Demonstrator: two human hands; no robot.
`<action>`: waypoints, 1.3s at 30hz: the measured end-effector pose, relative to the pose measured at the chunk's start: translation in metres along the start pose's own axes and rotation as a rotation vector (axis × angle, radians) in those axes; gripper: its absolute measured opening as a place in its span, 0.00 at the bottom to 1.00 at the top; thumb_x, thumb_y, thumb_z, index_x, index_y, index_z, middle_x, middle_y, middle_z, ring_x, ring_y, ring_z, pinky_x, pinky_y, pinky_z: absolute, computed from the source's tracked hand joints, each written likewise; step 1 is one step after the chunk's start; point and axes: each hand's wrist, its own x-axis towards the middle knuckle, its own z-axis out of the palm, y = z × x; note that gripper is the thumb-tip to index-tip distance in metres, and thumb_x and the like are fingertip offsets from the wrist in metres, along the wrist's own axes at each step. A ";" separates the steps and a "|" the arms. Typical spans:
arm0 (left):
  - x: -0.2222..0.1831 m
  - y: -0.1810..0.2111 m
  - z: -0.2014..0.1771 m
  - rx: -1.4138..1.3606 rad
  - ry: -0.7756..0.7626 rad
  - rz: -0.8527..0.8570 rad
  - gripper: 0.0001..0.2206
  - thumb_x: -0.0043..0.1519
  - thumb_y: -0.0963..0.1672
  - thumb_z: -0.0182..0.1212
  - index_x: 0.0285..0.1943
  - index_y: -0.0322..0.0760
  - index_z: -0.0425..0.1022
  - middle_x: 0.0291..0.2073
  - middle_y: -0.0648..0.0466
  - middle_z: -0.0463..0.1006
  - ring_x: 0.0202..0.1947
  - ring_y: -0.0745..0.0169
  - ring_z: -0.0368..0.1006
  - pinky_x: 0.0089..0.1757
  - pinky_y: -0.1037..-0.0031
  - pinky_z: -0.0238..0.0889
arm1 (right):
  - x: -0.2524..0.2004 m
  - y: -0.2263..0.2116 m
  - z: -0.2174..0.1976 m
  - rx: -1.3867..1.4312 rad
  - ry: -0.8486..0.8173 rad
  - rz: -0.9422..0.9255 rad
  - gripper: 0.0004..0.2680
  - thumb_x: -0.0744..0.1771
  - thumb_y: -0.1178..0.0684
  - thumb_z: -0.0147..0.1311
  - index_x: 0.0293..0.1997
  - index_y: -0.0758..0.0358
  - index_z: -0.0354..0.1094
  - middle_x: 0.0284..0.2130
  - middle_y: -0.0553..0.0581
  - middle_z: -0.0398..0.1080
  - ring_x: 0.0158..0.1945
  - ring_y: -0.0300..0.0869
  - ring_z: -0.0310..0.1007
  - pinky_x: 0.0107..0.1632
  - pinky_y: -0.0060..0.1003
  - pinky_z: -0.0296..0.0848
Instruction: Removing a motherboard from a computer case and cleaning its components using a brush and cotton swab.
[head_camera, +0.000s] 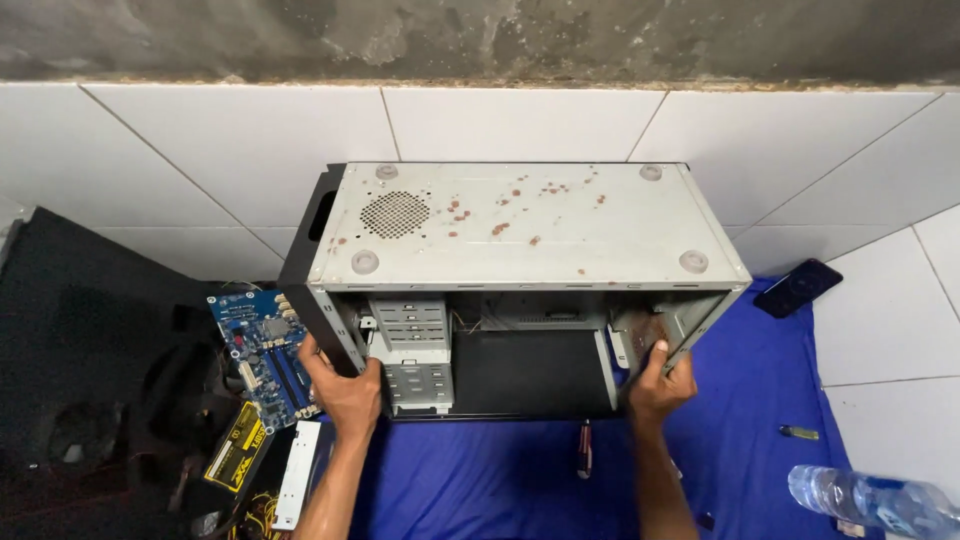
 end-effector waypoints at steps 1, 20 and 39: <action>0.001 -0.002 0.004 -0.004 -0.003 0.002 0.36 0.44 0.36 0.67 0.66 0.44 0.67 0.36 0.39 0.80 0.35 0.41 0.79 0.34 0.54 0.70 | 0.003 -0.007 0.006 -0.002 0.005 -0.001 0.14 0.70 0.58 0.60 0.23 0.61 0.64 0.13 0.58 0.62 0.18 0.44 0.57 0.27 0.36 0.57; 0.020 -0.055 0.002 0.061 -0.177 -0.250 0.24 0.53 0.37 0.67 0.60 0.37 0.69 0.45 0.48 0.81 0.46 0.49 0.78 0.52 0.59 0.70 | -0.018 0.036 0.053 0.003 -0.245 0.291 0.10 0.68 0.56 0.51 0.24 0.64 0.63 0.21 0.52 0.65 0.27 0.42 0.62 0.31 0.47 0.60; 0.037 0.013 -0.057 -0.220 -0.628 -0.432 0.36 0.51 0.50 0.64 0.72 0.38 0.65 0.63 0.46 0.76 0.63 0.52 0.72 0.63 0.65 0.61 | 0.087 -0.081 0.005 0.193 -1.068 0.455 0.22 0.63 0.53 0.61 0.63 0.65 0.66 0.61 0.57 0.71 0.66 0.44 0.68 0.70 0.38 0.61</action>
